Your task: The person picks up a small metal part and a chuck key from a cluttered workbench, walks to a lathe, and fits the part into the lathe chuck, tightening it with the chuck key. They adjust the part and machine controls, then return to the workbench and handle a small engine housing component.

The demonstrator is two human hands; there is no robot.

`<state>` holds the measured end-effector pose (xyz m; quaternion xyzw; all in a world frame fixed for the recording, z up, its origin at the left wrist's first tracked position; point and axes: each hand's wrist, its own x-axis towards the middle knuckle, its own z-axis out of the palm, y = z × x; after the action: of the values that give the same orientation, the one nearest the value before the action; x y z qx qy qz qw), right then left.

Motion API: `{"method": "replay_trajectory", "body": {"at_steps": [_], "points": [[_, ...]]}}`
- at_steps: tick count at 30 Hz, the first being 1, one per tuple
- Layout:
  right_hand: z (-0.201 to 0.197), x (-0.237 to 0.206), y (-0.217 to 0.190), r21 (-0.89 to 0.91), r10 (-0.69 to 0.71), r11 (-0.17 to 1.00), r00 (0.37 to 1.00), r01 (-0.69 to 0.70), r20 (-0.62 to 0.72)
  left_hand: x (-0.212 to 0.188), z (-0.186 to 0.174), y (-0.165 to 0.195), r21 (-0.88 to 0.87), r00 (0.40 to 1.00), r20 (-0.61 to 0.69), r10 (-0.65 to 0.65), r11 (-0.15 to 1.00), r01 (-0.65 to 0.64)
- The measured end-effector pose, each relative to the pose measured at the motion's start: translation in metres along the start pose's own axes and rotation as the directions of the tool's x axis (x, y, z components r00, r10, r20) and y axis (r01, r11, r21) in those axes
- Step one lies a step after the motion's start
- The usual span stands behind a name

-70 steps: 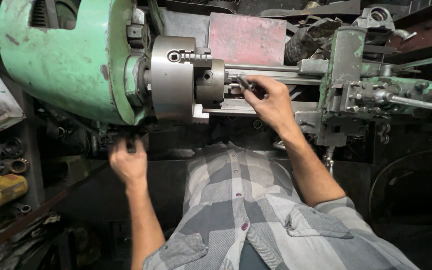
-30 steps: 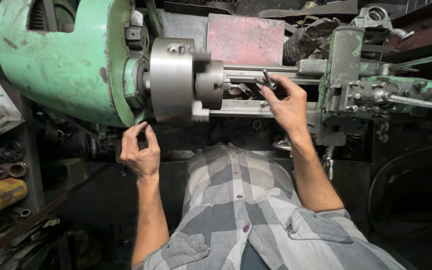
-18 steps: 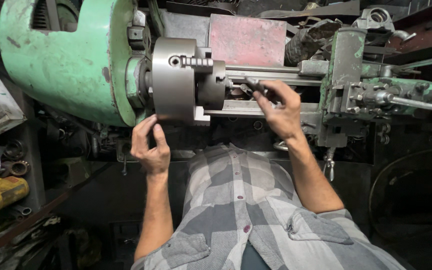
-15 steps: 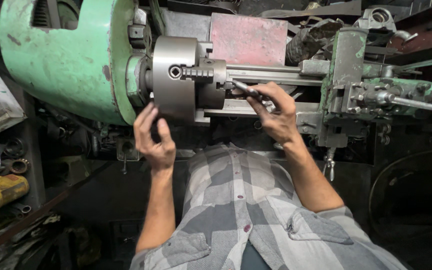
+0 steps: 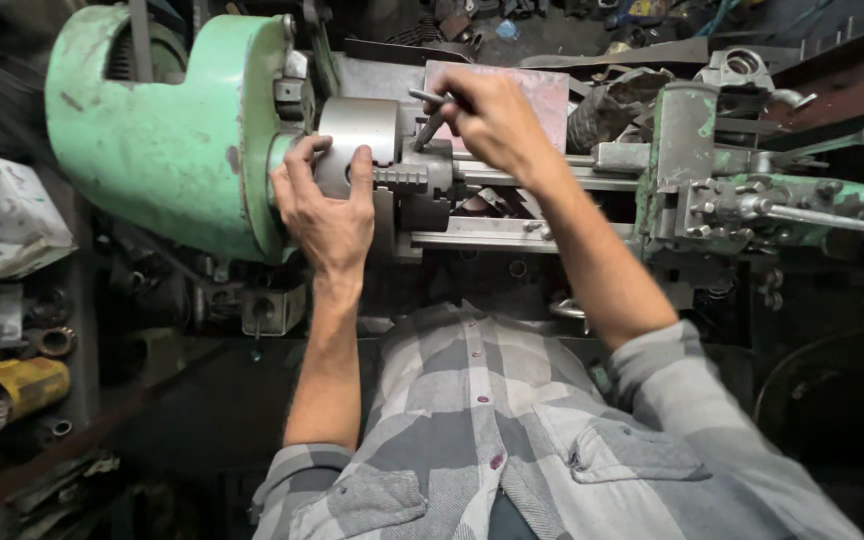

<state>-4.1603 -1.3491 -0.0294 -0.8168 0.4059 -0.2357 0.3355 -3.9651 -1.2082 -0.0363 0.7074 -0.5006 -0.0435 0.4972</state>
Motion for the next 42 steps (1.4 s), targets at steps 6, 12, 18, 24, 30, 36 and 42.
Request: {"method": "replay_trajectory", "body": {"at_steps": [6,12,18,24,30,36,42], "points": [[-0.027,0.044,-0.019,0.064,-0.318,0.945,0.852,0.321,0.415,-0.024,0.005,-0.021,-0.206,0.997,-0.076,-0.010,0.979,-0.006],[-0.009,-0.002,-0.050,-0.242,-0.564,0.737,0.772,0.630,0.293,-0.042,-0.006,-0.030,-0.114,0.995,-0.058,0.081,0.990,-0.087],[0.010,-0.064,-0.100,-0.533,-0.484,0.662,0.843,0.527,0.233,-0.069,-0.025,-0.018,-0.017,0.926,0.037,0.377,0.926,-0.376],[-0.010,-0.072,-0.145,-0.485,-0.346,0.611,0.762,0.626,0.547,-0.092,-0.014,-0.033,-0.014,0.898,0.084,0.433,0.901,-0.433],[-0.069,-0.061,-0.179,-0.758,-0.428,0.503,0.882,0.415,0.199,-0.111,-0.009,-0.048,0.010,0.889,0.065,0.454,0.890,-0.456],[0.033,-0.040,-0.127,-0.569,-0.236,0.817,0.956,0.096,-0.177,-0.105,-0.013,-0.049,0.005,0.885,0.080,0.458,0.888,-0.460],[0.027,-0.070,-0.094,-0.730,-0.152,0.684,0.976,-0.011,-0.157,-0.105,-0.018,-0.045,-0.009,0.882,0.090,0.462,0.886,-0.463]]}}
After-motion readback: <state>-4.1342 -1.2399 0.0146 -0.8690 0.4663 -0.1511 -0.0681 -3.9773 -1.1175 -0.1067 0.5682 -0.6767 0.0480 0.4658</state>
